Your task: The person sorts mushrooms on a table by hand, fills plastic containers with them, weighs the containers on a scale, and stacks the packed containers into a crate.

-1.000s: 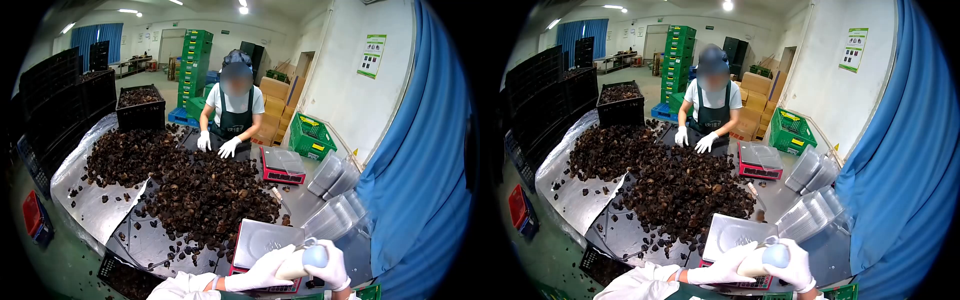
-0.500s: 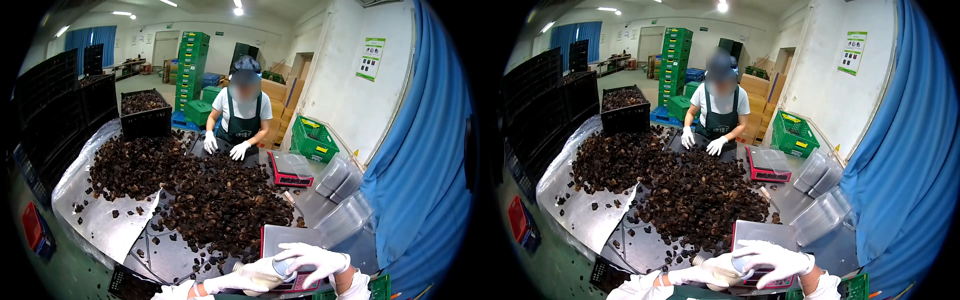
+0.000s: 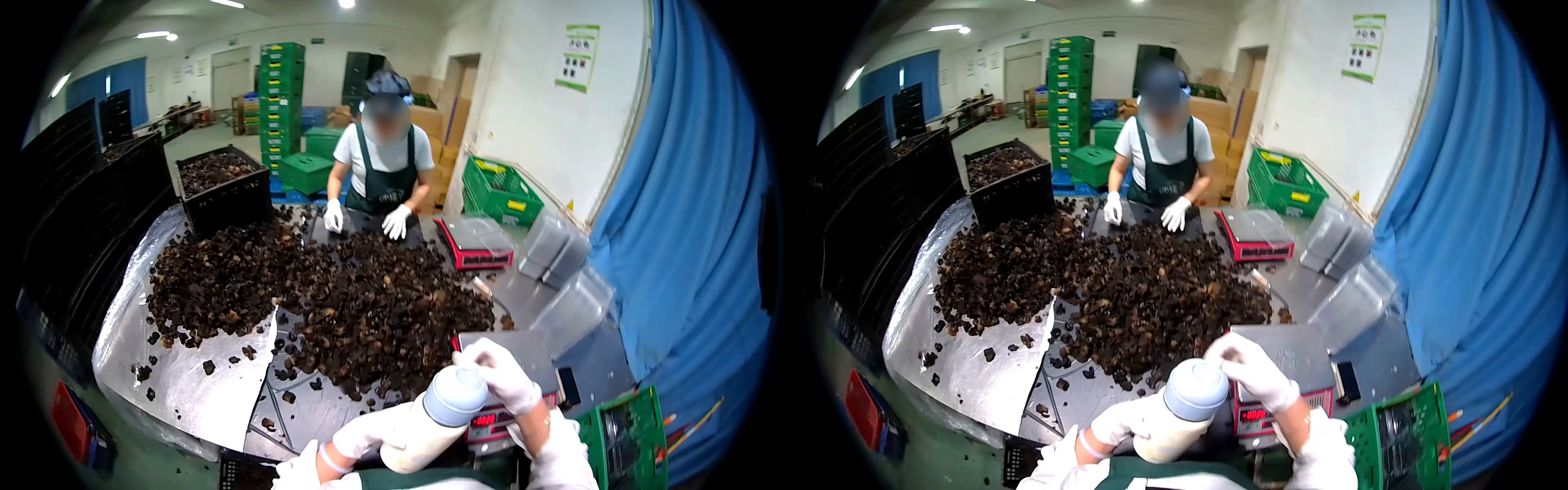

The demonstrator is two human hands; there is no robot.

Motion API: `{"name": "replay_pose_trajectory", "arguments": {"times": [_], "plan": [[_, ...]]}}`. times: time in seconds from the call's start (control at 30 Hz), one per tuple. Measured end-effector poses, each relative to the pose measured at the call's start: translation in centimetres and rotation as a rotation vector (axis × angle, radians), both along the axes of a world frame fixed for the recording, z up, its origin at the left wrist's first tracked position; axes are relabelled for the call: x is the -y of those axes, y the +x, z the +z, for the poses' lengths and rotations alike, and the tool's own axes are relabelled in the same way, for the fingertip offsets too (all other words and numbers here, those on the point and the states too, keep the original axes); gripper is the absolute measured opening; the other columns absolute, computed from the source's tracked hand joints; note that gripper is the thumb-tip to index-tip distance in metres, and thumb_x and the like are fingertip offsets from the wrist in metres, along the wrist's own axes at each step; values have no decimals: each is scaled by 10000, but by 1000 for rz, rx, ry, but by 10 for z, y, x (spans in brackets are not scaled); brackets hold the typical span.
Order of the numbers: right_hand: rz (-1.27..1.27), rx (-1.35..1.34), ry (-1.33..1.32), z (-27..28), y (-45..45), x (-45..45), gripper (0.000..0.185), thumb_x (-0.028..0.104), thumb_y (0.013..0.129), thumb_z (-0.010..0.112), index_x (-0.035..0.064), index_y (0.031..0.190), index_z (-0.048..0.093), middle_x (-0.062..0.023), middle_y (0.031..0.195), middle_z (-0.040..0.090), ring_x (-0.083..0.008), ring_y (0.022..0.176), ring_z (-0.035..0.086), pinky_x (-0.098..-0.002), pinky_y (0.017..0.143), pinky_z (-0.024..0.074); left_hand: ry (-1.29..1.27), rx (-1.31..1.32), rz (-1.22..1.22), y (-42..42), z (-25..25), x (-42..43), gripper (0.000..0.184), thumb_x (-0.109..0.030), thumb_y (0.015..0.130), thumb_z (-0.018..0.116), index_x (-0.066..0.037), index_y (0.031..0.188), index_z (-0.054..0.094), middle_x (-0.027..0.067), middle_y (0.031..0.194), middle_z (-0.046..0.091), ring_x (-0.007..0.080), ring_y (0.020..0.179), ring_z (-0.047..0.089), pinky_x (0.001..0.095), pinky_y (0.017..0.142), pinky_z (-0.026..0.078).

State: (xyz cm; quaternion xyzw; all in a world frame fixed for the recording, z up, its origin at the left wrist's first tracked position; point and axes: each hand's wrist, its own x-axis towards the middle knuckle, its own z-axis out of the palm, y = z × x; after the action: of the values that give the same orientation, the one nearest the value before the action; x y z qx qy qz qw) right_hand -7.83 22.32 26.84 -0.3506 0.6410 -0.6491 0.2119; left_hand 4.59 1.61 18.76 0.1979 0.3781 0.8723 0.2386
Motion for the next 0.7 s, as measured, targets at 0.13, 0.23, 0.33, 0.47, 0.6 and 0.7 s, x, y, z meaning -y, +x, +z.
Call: {"name": "replay_pose_trajectory", "arguments": {"times": [0.13, 0.23, 0.33, 0.47, 0.6, 0.7], "plan": [[28, 353, -368, -36, -8, 41, 169, 125, 893, 638, 34, 991, 536, -60, 901, 614, -115, 798, 597, -248, 725, 511, 187, 87, -222, -4, -27, 0, 962, -299, 678, 809, 40, 1420, 298, 219, 1360, 475, 300, 1237, 501, 395, 1066, 388], [-91, 347, -414, -41, -11, 60, 166, 110, 883, 636, 37, 1001, 545, -51, 895, 607, -102, 798, 594, -243, 731, 508, 220, 156, -121, -1, -17, 6, 896, -316, 723, 766, 60, 1400, 316, 240, 1313, 503, 345, 1184, 536, 414, 1033, 425], [-170, 286, -390, -40, -1, 57, 149, 93, 886, 616, 31, 1001, 546, -46, 899, 608, -104, 809, 595, -251, 746, 508, 175, 145, -28, 3, -23, 15, 849, -331, 747, 738, 72, 1381, 343, 256, 1257, 535, 367, 1127, 572, 418, 1001, 456], [-71, 322, -527, -54, 11, 55, 127, 118, 919, 577, 34, 1009, 546, -52, 924, 616, -119, 845, 593, -258, 783, 501, 328, 236, -258, 6, -57, 17, 995, -531, 681, 722, 43, 1399, 340, 224, 1169, 557, 322, 1040, 597, 396, 924, 493], [-292, 148, -283, -49, 25, 64, 154, 156, 936, 574, 52, 1045, 538, -34, 924, 612, -119, 877, 597, -286, 793, 516, 345, 281, -278, 6, -68, 0, 1091, -671, 642, 721, 14, 1404, 347, 204, 1119, 575, 284, 984, 617, 368, 874, 519], [-497, 295, -425, -65, 0, 69, 147, 85, 927, 539, 40, 1067, 531, -25, 829, 600, -103, 695, 590, -246, 617, 509, 225, 234, -88, 5, -33, 6, 1005, -548, 659, 771, 18, 1385, 369, 216, 1193, 572, 282, 1047, 614, 373, 917, 507]]}}
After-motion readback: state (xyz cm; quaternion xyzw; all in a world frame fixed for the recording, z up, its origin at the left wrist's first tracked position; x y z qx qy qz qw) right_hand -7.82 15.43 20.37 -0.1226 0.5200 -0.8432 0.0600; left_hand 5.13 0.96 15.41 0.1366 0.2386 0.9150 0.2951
